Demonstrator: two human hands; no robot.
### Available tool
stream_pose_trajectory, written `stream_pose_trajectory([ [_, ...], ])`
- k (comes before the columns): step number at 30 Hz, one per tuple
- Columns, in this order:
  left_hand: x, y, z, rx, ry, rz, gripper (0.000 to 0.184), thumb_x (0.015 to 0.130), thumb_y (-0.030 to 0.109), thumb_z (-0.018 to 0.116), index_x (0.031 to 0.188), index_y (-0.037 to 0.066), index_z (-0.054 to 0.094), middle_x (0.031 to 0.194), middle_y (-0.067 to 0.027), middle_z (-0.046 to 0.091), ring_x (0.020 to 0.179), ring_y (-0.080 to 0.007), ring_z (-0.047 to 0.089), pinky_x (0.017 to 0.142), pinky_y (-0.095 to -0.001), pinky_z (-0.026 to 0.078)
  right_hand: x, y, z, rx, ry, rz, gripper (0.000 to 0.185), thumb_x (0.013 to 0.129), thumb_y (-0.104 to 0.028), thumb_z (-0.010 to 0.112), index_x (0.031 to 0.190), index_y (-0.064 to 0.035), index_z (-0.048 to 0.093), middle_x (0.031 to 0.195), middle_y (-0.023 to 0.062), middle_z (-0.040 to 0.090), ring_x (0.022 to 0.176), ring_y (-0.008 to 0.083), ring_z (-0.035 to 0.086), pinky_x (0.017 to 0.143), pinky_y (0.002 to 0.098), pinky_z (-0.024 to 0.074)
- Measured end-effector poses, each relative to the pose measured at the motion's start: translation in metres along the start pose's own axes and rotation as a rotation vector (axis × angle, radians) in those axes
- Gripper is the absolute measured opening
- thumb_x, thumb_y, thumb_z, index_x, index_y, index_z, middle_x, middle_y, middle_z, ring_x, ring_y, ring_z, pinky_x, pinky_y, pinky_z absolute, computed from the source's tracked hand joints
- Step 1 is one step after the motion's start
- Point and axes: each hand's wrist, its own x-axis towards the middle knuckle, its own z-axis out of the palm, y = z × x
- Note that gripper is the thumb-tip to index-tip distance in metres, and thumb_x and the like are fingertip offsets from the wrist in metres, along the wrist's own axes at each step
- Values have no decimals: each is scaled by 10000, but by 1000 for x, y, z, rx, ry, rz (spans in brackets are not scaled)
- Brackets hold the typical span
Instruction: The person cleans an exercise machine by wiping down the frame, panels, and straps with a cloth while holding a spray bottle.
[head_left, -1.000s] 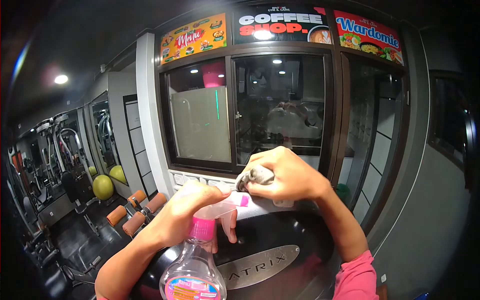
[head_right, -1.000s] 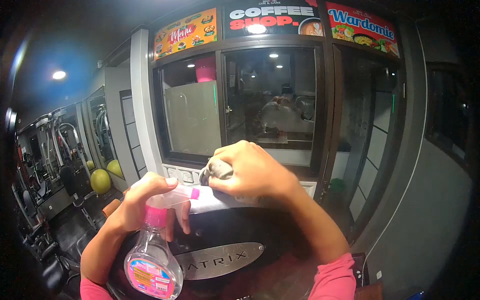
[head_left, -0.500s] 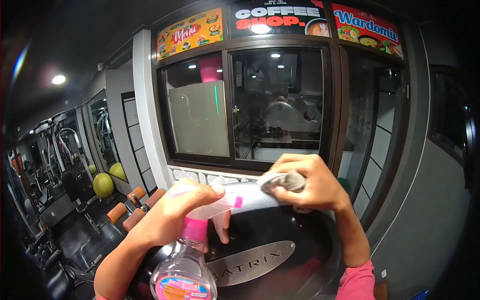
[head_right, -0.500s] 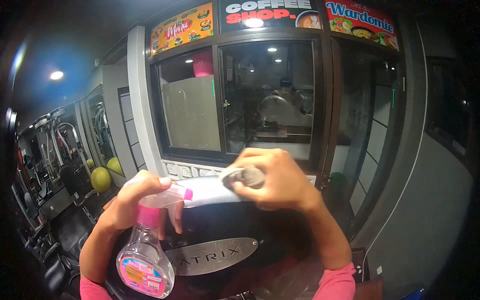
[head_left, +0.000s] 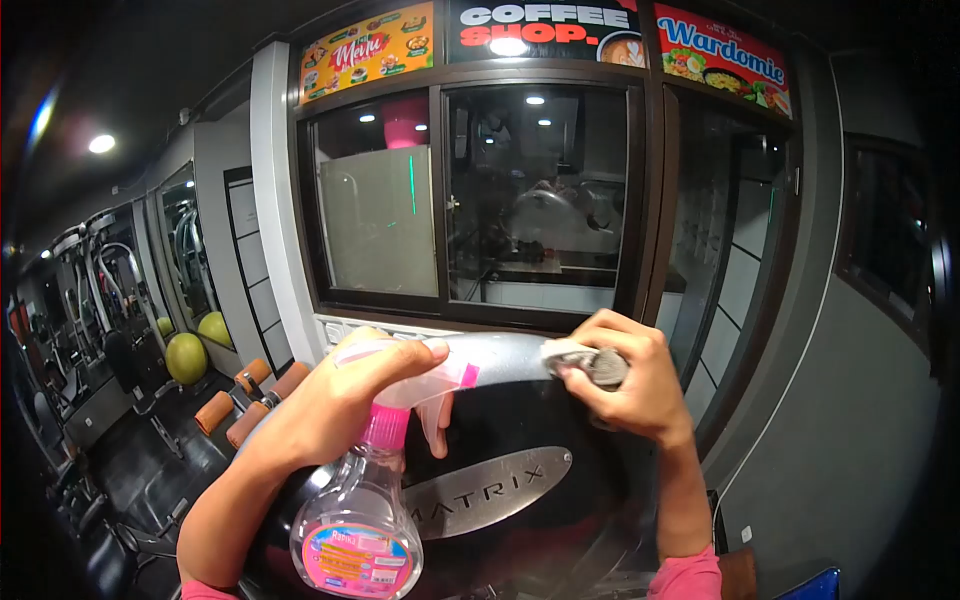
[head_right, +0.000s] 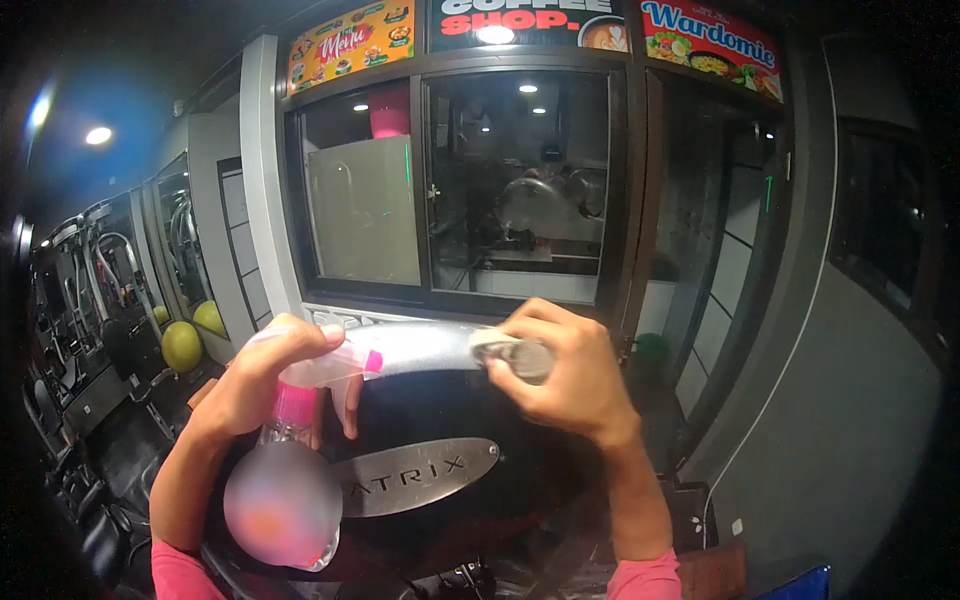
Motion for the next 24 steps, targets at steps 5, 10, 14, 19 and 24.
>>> stream_pose_trajectory([
  [5, 1, -19, 0, 59, 60, 157, 493, 952, 358, 476, 863, -93, 656, 738, -175, 672, 669, -268, 688, 621, -339, 543, -3, -22, 14, -116, 71, -161, 203, 737, -184, 742, 896, -61, 712, 879, 68, 657, 794, 256, 641, 703, 358, 522],
  [10, 0, -15, 4, 39, -8, 143, 467, 967, 304, 457, 849, -107, 643, 722, -169, 657, 670, -274, 684, 686, -350, 537, -46, -3, 0, -82, 165, 74, 214, 738, -148, 736, 927, -47, 729, 880, 80, 671, 773, 254, 682, 709, 347, 537],
  [14, 2, -25, 1, 151, 56, 228, 300, 989, 168, 468, 978, -68, 653, 793, -161, 697, 712, -268, 694, 794, -336, 510, -49, -18, 16, -131, 311, 120, 205, 745, -134, 737, 923, -32, 724, 884, 92, 673, 780, 265, 689, 703, 344, 534],
  [19, 4, -16, 0, -30, -20, 108, 301, 986, 174, 461, 1030, -70, 632, 820, -149, 700, 706, -241, 692, 814, -335, 516, -60, -45, 27, -103, 269, -81, 220, 716, -160, 762, 916, -75, 729, 893, 52, 661, 793, 243, 652, 684, 341, 521],
  [24, -7, -9, 16, -34, 152, 114, 427, 964, 283, 454, 887, -91, 646, 748, -153, 691, 688, -233, 679, 759, -320, 517, -78, -23, 16, -34, 313, 104, 225, 720, -153, 763, 922, -60, 729, 881, 78, 658, 786, 250, 677, 696, 352, 533],
])
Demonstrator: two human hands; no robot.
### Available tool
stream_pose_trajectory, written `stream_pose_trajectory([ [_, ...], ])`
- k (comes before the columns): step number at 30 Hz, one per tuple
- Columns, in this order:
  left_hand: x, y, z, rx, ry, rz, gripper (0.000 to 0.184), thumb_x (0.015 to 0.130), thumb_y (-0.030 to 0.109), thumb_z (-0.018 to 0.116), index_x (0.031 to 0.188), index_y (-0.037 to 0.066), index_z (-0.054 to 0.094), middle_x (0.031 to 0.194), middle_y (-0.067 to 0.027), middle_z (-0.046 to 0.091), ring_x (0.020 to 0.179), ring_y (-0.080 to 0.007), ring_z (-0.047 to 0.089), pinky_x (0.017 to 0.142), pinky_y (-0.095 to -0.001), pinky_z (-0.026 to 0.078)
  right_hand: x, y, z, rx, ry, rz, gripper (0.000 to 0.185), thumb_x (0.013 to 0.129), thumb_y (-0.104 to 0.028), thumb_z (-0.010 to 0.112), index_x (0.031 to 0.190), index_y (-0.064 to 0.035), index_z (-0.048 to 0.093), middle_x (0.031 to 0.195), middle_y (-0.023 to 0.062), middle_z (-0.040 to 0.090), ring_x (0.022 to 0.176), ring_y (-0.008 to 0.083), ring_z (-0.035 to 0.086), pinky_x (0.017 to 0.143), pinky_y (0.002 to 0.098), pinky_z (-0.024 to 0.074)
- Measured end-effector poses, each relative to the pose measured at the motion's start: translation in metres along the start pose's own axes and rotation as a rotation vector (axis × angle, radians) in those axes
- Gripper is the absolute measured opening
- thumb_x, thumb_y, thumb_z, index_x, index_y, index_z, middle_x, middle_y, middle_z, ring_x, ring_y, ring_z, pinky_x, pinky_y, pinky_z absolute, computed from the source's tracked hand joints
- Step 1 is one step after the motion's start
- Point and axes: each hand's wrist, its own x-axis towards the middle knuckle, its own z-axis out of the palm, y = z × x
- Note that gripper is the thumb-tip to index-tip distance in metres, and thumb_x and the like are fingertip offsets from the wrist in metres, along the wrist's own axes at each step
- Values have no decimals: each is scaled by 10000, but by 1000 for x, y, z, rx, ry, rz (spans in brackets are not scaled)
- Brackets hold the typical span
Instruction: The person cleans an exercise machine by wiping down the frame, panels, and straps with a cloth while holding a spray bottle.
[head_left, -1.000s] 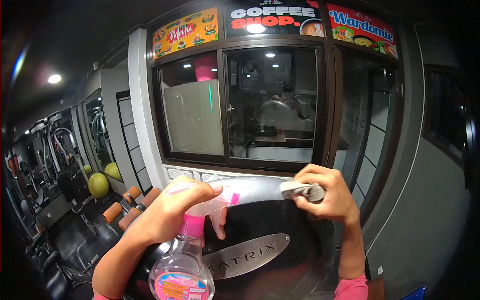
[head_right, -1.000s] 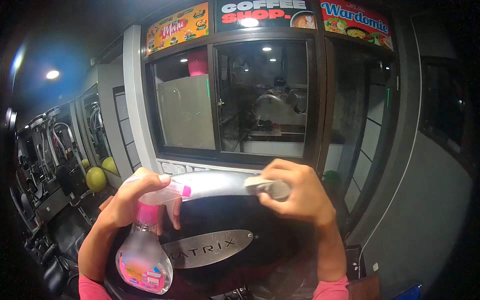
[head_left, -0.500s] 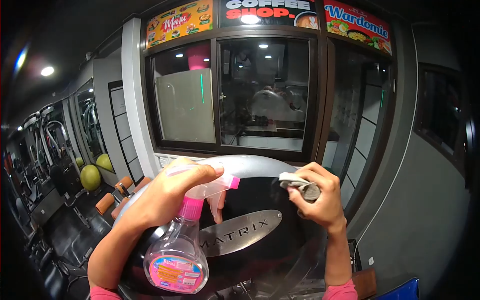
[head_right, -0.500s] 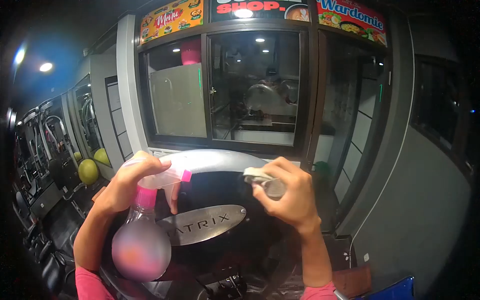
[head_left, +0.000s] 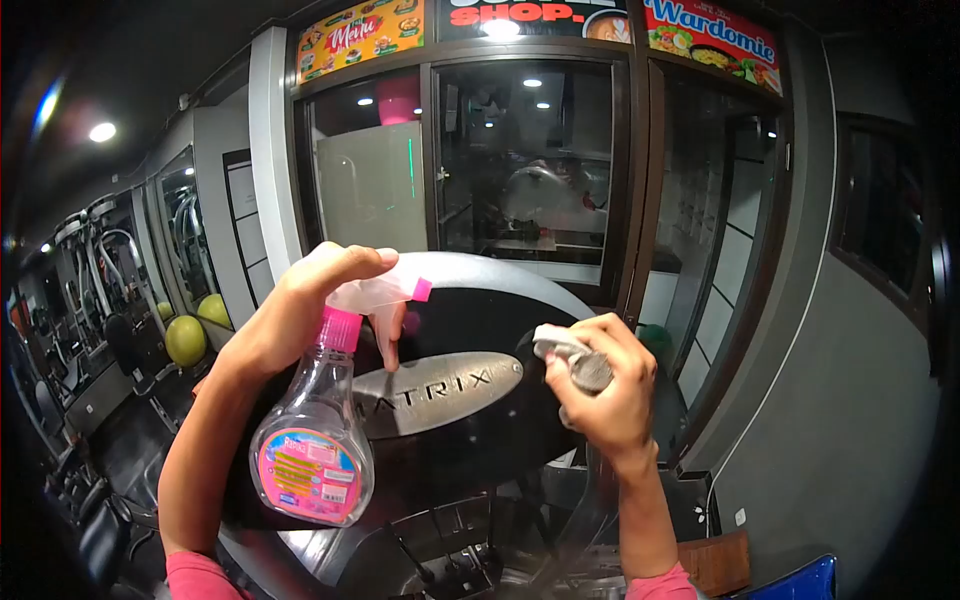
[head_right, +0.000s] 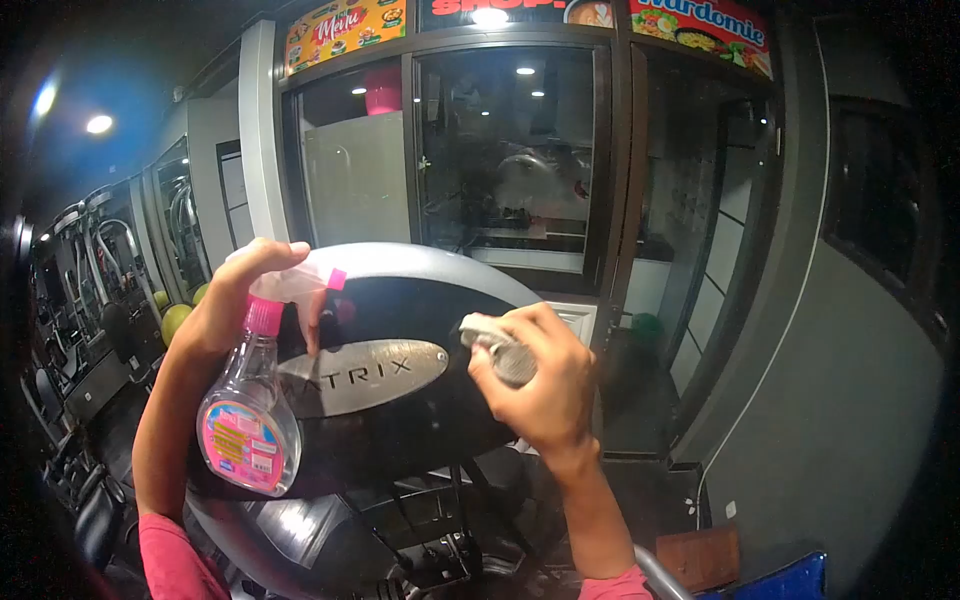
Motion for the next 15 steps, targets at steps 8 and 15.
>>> stream_pose_trajectory([
  [8, -31, 10, 21, 265, 16, 37, 334, 999, 209, 453, 1011, -55, 657, 899, -151, 688, 766, -238, 680, 776, -338, 529, -11, -25, 15, -29, 36, -135, 231, 716, -163, 769, 930, -87, 727, 912, 34, 634, 818, 235, 636, 701, 346, 524],
  [15, -36, 6, 55, 97, -13, -59, 437, 988, 303, 507, 798, -67, 644, 692, -112, 650, 611, -183, 664, 518, -290, 527, -28, 18, -6, 13, 100, 104, 224, 727, -150, 766, 933, -71, 727, 914, 76, 667, 790, 271, 677, 692, 363, 535],
])
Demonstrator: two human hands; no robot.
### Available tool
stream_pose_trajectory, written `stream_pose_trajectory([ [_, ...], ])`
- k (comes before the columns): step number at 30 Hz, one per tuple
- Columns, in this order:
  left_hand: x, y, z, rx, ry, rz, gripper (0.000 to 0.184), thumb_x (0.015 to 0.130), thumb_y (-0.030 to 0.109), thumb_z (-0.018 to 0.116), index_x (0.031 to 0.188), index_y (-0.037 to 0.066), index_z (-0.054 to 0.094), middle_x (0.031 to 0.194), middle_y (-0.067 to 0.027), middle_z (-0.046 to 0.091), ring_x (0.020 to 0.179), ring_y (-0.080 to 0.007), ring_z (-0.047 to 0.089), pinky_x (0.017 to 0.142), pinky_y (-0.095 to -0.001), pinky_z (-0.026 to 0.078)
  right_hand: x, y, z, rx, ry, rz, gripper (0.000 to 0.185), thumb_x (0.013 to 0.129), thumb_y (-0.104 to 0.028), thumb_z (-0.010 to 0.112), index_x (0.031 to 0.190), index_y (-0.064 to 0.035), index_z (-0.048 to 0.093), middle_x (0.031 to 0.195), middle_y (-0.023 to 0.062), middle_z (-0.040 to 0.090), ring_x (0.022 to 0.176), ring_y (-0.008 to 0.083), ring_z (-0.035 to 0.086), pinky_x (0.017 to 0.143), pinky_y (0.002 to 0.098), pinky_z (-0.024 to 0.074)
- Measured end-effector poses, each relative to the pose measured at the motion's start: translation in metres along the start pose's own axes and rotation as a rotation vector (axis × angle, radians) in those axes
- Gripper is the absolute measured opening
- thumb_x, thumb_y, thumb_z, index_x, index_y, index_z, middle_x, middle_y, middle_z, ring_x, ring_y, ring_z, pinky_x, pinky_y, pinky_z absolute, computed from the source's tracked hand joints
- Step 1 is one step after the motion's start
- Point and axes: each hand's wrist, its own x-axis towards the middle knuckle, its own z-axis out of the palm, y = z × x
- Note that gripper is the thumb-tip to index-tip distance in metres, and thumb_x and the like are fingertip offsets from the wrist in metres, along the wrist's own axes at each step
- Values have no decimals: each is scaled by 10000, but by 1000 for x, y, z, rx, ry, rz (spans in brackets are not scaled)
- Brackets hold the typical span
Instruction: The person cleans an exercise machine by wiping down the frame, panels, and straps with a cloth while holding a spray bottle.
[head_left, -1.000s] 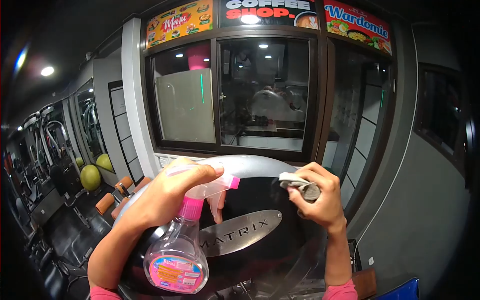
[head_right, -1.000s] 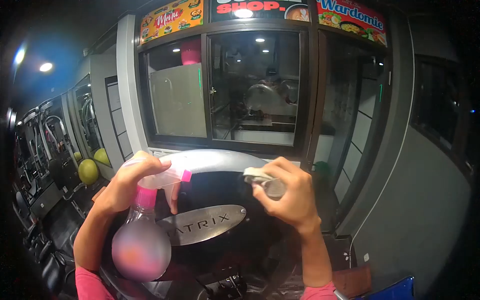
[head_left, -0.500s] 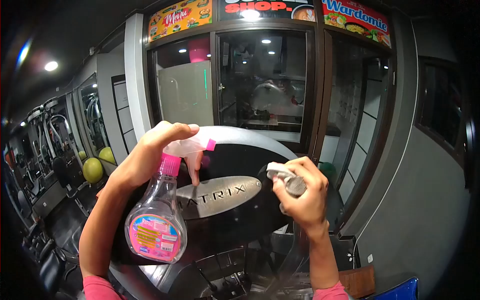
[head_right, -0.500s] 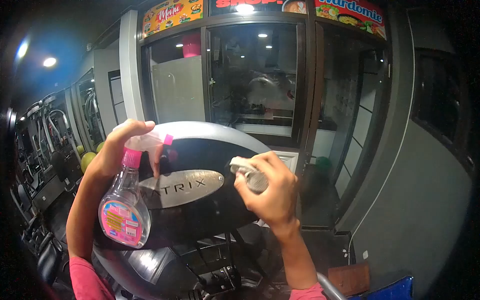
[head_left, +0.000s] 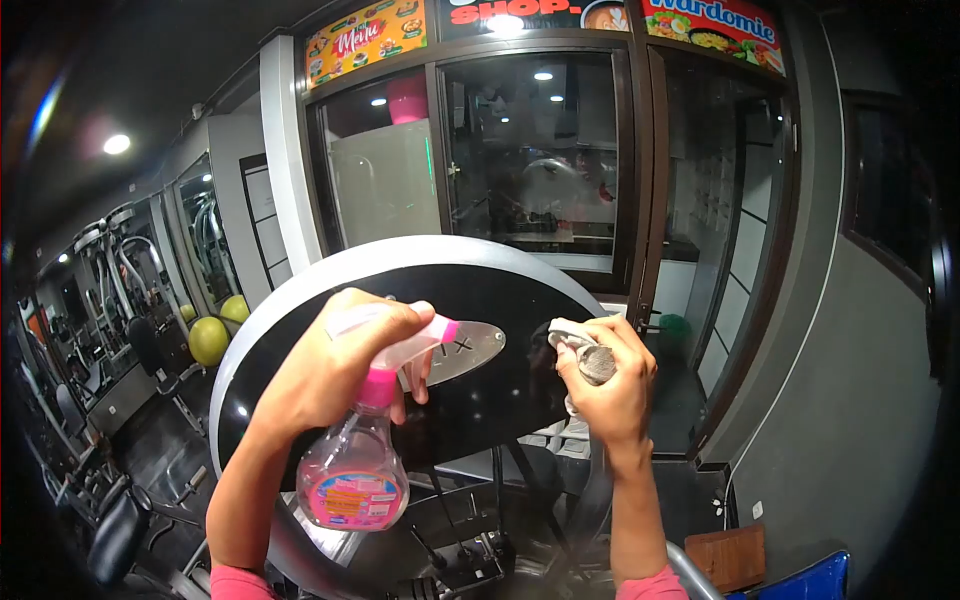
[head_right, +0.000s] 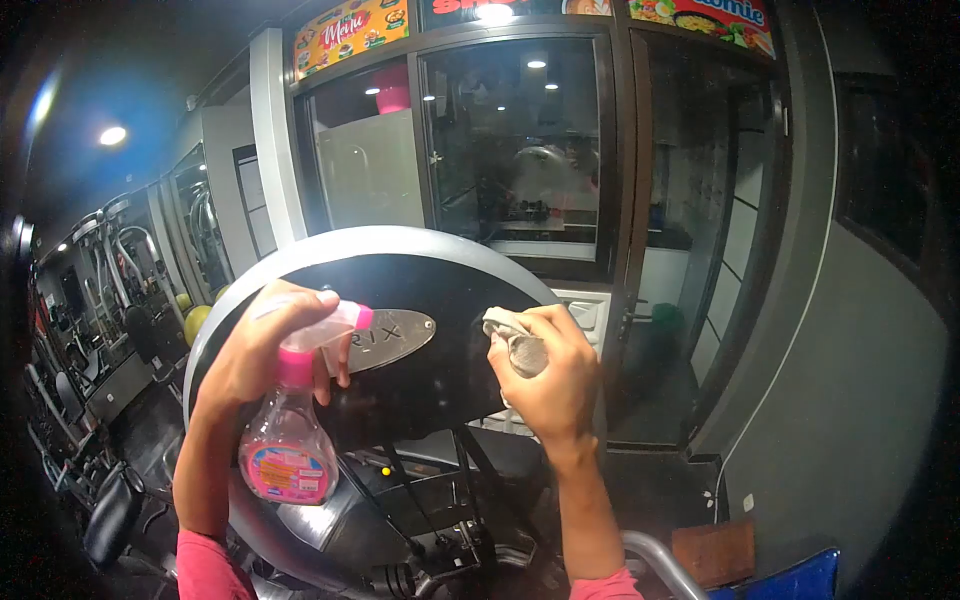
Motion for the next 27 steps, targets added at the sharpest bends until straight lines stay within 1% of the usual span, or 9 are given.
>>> stream_pose_trajectory([
  [4, -10, 1, 27, 193, 59, -94, 443, 970, 346, 553, 773, -32, 675, 638, -79, 655, 572, -131, 630, 544, -273, 487, -17, -24, 6, -43, -11, -100, 259, 712, -133, 772, 962, -82, 726, 915, 60, 635, 812, 258, 631, 712, 367, 515],
  [5, -11, -3, 34, 242, 60, -73, 449, 957, 350, 538, 765, -33, 669, 650, -96, 663, 577, -153, 636, 557, -278, 489, -22, -33, 4, -30, -15, -155, 246, 699, -91, 768, 933, -36, 711, 891, 103, 646, 777, 286, 656, 710, 364, 526],
  [6, -11, -7, 39, 292, 61, -51, 454, 945, 354, 523, 757, -35, 664, 662, -113, 670, 582, -175, 643, 570, -283, 490, -28, -34, 3, -33, -41, -142, 265, 701, -131, 782, 955, -81, 731, 924, 48, 644, 820, 241, 635, 716, 361, 522],
  [7, -11, -8, 42, 339, 64, -49, 455, 936, 360, 532, 761, -37, 668, 654, -106, 668, 626, -171, 646, 624, -292, 488, -33, -32, 2, 5, -35, -113, 262, 701, -128, 782, 954, -80, 732, 924, 51, 648, 820, 243, 642, 716, 358, 525],
  [11, -11, -10, 47, 479, 78, -5, 523, 942, 435, 528, 733, -21, 678, 600, -90, 646, 569, -186, 648, 601, -311, 495, -42, -16, -6, 64, 1, -1, 242, 711, -102, 776, 945, -64, 729, 911, 75, 662, 799, 261, 674, 714, 350, 535],
  [15, -10, -20, 46, 361, 110, 60, 480, 940, 386, 507, 733, -12, 679, 602, -87, 652, 587, -198, 659, 614, -307, 495, -35, -16, -4, 43, 49, 84, 236, 712, -104, 776, 939, -62, 726, 915, 76, 663, 817, 263, 670, 724, 355, 534],
  [17, -9, -28, 43, 330, 88, 128, 461, 937, 357, 484, 744, -15, 676, 613, -92, 661, 607, -204, 666, 625, -300, 494, -31, -24, 4, -49, 81, 19, 232, 718, -129, 773, 938, -69, 727, 912, 70, 653, 834, 260, 654, 725, 364, 530],
  [22, -13, -33, 44, 201, 107, 149, 466, 938, 361, 482, 729, -8, 676, 620, -90, 668, 604, -193, 657, 626, -303, 489, -35, -58, 16, -39, -69, -177, 307, 701, -163, 789, 992, -105, 712, 929, 32, 633, 815, 237, 621, 688, 357, 524],
  [27, -15, -37, 44, 202, 105, 182, 465, 935, 370, 489, 713, 7, 676, 618, -77, 670, 592, -177, 652, 618, -298, 486, -45, -28, -2, -90, -34, -86, 245, 694, -148, 782, 918, -84, 707, 913, 51, 639, 803, 260, 632, 700, 381, 520],
])
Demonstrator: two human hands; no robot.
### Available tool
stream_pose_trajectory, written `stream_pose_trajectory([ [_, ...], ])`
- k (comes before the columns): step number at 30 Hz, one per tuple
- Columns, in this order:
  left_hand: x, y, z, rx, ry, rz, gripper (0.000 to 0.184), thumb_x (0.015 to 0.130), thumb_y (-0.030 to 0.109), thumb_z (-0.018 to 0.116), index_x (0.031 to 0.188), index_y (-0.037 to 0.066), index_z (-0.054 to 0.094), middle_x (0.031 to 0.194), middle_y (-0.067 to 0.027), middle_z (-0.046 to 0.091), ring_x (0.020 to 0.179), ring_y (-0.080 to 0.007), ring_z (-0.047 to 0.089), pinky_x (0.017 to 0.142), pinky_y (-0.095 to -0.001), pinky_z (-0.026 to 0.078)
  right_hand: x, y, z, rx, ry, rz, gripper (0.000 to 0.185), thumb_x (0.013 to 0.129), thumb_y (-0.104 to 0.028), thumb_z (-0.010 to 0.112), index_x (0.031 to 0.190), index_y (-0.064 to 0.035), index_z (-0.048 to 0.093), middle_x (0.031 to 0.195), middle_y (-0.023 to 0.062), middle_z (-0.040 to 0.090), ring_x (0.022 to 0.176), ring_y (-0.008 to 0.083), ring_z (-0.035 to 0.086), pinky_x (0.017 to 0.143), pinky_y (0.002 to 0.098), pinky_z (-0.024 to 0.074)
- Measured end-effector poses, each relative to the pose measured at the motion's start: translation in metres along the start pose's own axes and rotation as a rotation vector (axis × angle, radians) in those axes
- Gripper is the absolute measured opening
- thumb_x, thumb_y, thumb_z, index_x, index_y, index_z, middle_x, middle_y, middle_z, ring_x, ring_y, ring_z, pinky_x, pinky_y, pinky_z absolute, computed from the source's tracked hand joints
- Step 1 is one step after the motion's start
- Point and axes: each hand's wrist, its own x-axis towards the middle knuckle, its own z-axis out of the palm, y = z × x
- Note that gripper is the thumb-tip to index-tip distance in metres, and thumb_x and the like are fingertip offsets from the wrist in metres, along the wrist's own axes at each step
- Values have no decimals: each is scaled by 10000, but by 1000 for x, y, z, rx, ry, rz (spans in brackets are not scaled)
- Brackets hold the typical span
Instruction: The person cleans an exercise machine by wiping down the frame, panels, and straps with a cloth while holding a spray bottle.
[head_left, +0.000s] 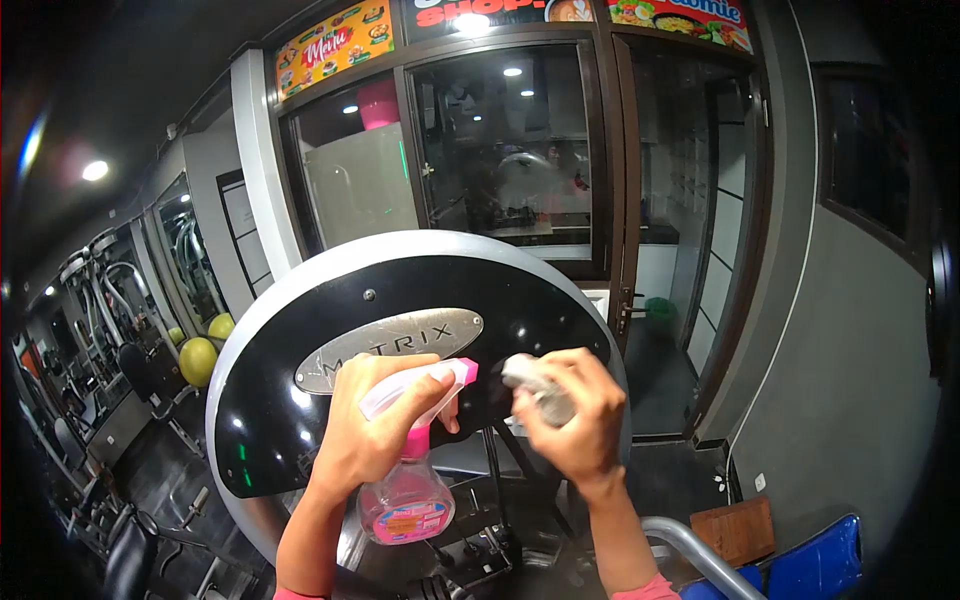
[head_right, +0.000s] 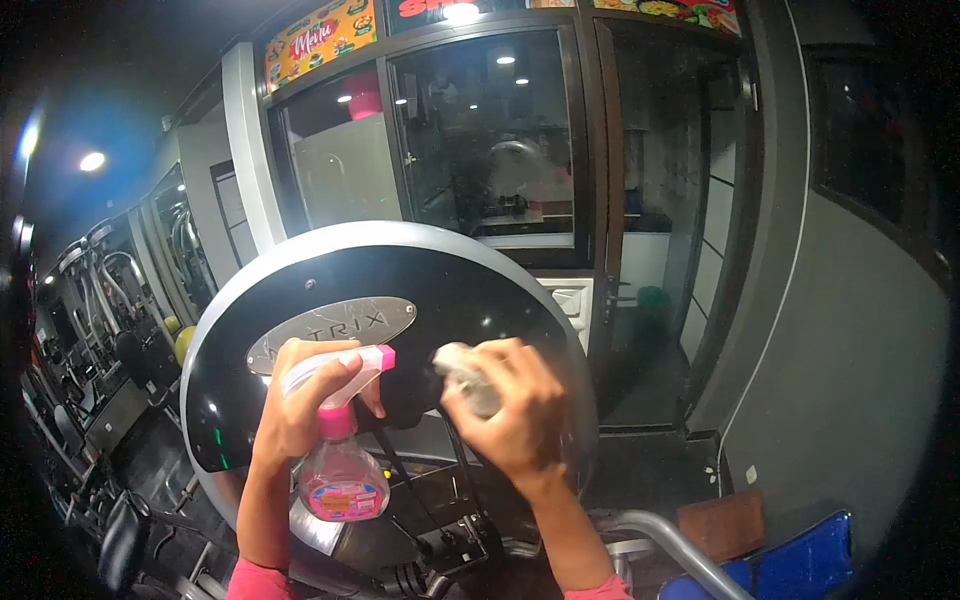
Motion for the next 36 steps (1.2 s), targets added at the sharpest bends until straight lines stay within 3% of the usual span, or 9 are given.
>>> stream_pose_trajectory([
  [3, 1, -4, 1, 39, -9, 55, 459, 931, 373, 494, 709, 13, 673, 610, -71, 668, 586, -172, 651, 611, -289, 483, 4, 14, -1, -32, 116, 106, 239, 709, -128, 771, 936, -78, 715, 890, 68, 642, 807, 279, 650, 704, 378, 517],
  [11, 3, -5, -1, 25, -20, 96, 443, 928, 359, 495, 692, 33, 678, 614, -59, 678, 579, -172, 649, 596, -285, 472, -31, -29, 8, 36, -25, -81, 308, 691, -157, 784, 983, -98, 704, 959, 46, 644, 808, 260, 630, 689, 372, 532],
  [17, 4, -4, 1, 53, 0, 96, 448, 927, 379, 493, 696, 48, 686, 595, -45, 677, 562, -169, 644, 601, -280, 468, -27, 17, 4, -5, 155, 173, 239, 733, -125, 761, 941, -44, 675, 950, 87, 640, 849, 282, 643, 711, 378, 517],
  [19, 5, -2, 2, 47, 9, 101, 448, 927, 380, 493, 692, 51, 685, 593, -42, 678, 559, -168, 644, 604, -280, 469, -26, -1, 5, -60, 112, 138, 231, 736, -111, 756, 944, -49, 677, 958, 86, 638, 870, 284, 645, 727, 387, 519],
  [21, 5, 2, 3, 63, -3, 52, 449, 865, 341, 497, 693, -42, 655, 611, -120, 663, 585, -187, 649, 605, -283, 482, -33, -18, 10, 35, 59, 62, 269, 732, -111, 763, 992, -75, 707, 972, 82, 641, 885, 279, 648, 753, 378, 534],
  [23, 6, 1, 5, 106, 10, 50, 449, 896, 356, 501, 674, 2, 665, 600, -84, 671, 570, -177, 647, 607, -285, 478, -40, -27, 12, 103, 38, 8, 327, 726, -117, 774, 1047, -95, 717, 999, 82, 651, 887, 269, 658, 763, 365, 544],
  [24, 6, 1, 6, 145, 25, 49, 457, 926, 372, 505, 656, 45, 675, 589, -48, 678, 555, -168, 644, 609, -288, 473, -44, -21, 12, 128, 42, 38, 372, 725, -112, 776, 1093, -109, 724, 1021, 79, 659, 885, 260, 667, 771, 357, 551],
  [29, 8, 9, 17, 225, 106, 26, 459, 938, 361, 535, 645, 33, 667, 550, -47, 645, 533, -169, 634, 577, -287, 462, -47, 6, 3, 181, 155, 248, 301, 752, -90, 754, 1050, -46, 735, 993, 101, 657, 896, 277, 674, 785, 364, 543],
  [36, 10, 17, 39, 248, 136, -42, 466, 951, 343, 569, 628, 13, 633, 530, -70, 612, 494, -194, 626, 533, -302, 457, -66, 31, 7, 323, 251, 334, 277, 762, -133, 748, 1017, -27, 746, 1007, 90, 628, 880, 230, 663, 766, 343, 533],
])
